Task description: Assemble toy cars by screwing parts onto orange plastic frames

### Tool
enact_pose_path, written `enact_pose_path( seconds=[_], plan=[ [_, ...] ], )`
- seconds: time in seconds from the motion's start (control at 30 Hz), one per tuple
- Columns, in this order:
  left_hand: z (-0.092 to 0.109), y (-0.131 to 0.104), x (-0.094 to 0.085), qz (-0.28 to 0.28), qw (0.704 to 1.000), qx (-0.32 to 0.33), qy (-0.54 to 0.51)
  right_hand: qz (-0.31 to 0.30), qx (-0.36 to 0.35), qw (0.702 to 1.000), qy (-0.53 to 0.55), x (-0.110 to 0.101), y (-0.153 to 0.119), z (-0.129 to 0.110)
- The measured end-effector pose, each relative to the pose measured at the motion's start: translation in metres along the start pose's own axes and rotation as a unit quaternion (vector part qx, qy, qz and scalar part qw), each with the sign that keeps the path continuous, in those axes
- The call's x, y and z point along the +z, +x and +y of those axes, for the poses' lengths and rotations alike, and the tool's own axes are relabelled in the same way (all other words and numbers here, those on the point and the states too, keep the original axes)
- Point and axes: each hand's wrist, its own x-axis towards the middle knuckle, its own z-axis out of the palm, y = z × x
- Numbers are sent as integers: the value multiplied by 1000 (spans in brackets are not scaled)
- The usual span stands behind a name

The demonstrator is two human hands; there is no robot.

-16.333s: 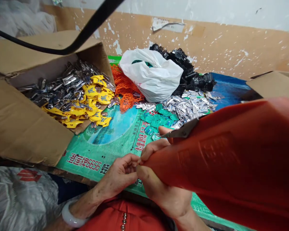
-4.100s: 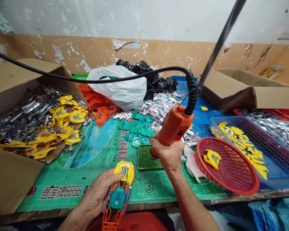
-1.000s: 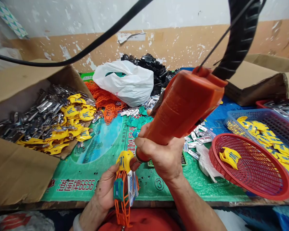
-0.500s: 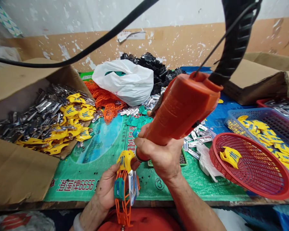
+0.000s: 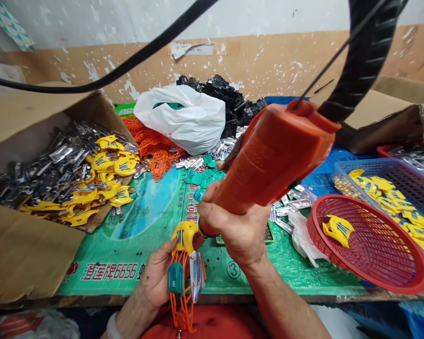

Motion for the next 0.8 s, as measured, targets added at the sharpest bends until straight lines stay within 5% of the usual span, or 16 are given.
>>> enact_pose_path(
  seconds=[0.8],
  plan=[
    [-2,4,0,17,1000,11,6,-20,18,1000,-5,-3,0,2]
  ],
)
